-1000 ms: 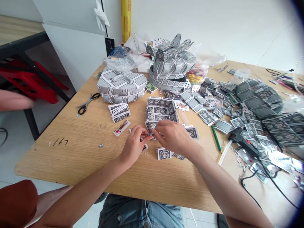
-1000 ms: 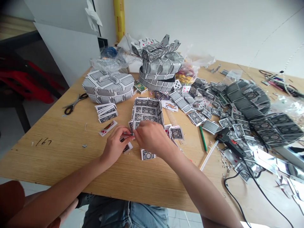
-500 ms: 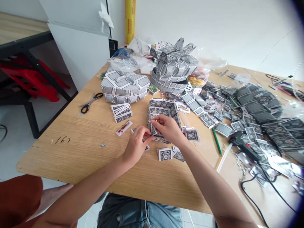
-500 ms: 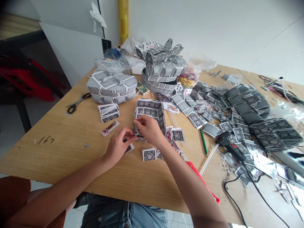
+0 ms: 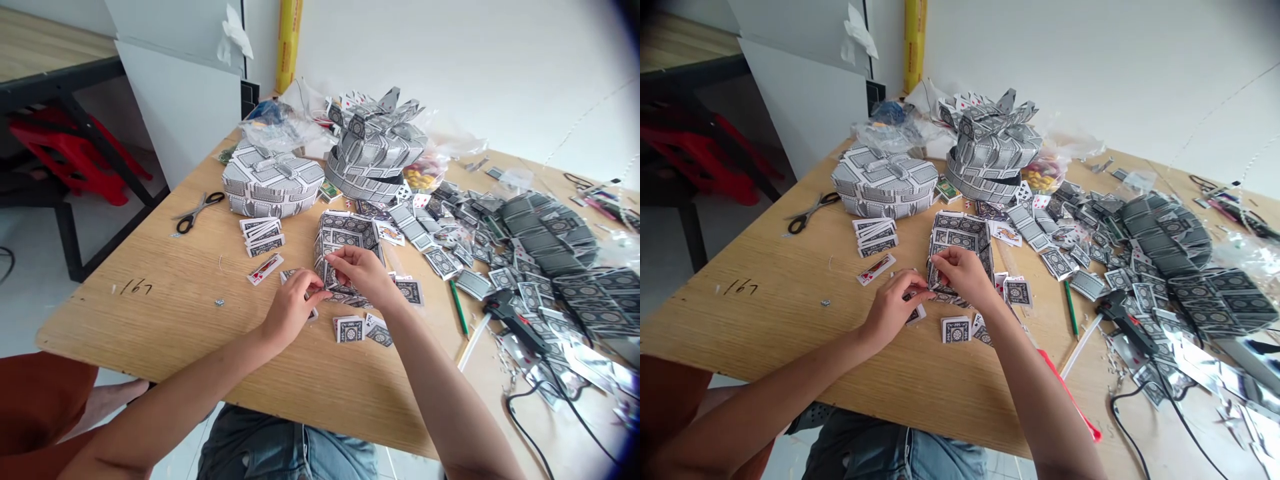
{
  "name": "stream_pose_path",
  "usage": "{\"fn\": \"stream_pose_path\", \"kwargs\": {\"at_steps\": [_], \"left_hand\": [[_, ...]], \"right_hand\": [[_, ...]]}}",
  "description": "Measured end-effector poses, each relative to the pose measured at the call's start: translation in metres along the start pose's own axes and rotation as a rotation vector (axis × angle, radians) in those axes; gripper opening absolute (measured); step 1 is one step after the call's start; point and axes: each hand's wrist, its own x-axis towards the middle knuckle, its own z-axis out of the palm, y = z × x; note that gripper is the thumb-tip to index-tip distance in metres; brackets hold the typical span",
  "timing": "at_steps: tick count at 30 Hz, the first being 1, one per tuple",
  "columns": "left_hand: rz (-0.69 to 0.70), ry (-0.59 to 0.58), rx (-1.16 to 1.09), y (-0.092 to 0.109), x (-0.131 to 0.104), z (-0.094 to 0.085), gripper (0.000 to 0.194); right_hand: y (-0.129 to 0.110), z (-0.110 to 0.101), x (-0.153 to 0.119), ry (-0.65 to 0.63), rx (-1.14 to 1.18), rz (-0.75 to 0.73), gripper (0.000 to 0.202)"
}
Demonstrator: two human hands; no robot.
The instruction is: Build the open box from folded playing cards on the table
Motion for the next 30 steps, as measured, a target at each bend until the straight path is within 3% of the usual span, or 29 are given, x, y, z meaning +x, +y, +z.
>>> {"fn": "stream_pose_path", "kwargs": {"at_steps": [8, 16, 24, 30], "left_hand": [[0.077, 0.03, 0.046, -0.001, 0.001, 0.0, 0.013], [0.127, 0.058, 0.09, 0.0, 0.0, 0.001, 0.012], [0.133, 0.076, 0.081, 0.002, 0.0, 0.002, 0.01], [0.14, 0.067, 0.083, 0.001, -0.001, 0.001, 0.008]], "right_hand": [[-0.001, 0.0, 0.002, -0.028, -0.052, 0.009, 0.04], [0.017, 0.007, 0.01, 0.13, -0.127, -0.048, 0.035], [0.016, 0.011, 0.007, 0.24, -0.262, -0.141, 0.029], [0.019, 0.013, 0.01, 0.223, -0.252, -0.142, 0.029]]}}
